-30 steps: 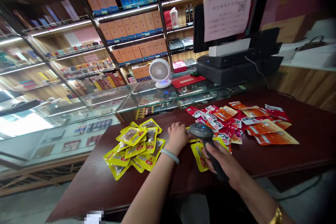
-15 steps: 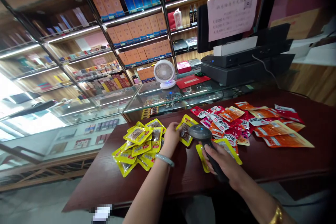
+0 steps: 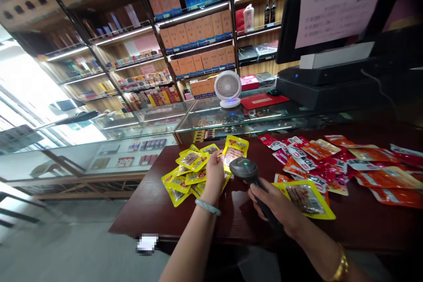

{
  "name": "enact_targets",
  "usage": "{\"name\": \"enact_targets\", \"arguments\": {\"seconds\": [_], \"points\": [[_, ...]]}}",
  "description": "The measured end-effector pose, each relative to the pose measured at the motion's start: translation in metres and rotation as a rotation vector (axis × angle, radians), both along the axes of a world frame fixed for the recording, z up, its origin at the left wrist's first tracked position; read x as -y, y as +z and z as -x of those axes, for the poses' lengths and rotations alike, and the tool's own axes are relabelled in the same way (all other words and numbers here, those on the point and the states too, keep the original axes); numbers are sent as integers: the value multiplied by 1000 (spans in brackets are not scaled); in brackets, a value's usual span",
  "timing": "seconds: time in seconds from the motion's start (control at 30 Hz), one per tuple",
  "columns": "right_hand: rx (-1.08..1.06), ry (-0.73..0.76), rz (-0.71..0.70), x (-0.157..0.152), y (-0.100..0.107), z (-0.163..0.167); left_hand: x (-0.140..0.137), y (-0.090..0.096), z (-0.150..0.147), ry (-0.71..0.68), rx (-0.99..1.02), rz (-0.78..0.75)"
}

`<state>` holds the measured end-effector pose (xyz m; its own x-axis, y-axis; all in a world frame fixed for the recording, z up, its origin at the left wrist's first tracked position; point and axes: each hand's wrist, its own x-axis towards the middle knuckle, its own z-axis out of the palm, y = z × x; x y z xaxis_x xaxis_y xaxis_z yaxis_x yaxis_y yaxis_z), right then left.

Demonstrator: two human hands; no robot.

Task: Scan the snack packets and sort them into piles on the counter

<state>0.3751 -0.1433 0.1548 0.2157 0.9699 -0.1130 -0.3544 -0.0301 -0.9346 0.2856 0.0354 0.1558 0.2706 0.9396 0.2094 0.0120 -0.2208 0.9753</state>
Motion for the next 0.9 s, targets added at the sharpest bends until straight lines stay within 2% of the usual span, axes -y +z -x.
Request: {"name": "enact_targets", "arguments": {"seconds": [0.17, 0.3, 0.4, 0.53, 0.7, 0.9], "points": [[30, 40, -16, -19, 16, 14, -20, 28, 39, 155, -201, -214], [49, 92, -62, -36, 17, 25, -50, 40, 85, 356, -290, -281], [31, 119, -80, -46, 11, 32, -72, 37, 118, 443, -326, -259], [11, 144, -77, -54, 7, 41, -87, 21, 142, 454, -451, -163], [-6, 147, -53, -60, 10, 48, -87, 6, 146, 452, -604, -181], [-15, 134, -43, -55, 15, 46, -89, 14, 150, 497, -788, -325]]}}
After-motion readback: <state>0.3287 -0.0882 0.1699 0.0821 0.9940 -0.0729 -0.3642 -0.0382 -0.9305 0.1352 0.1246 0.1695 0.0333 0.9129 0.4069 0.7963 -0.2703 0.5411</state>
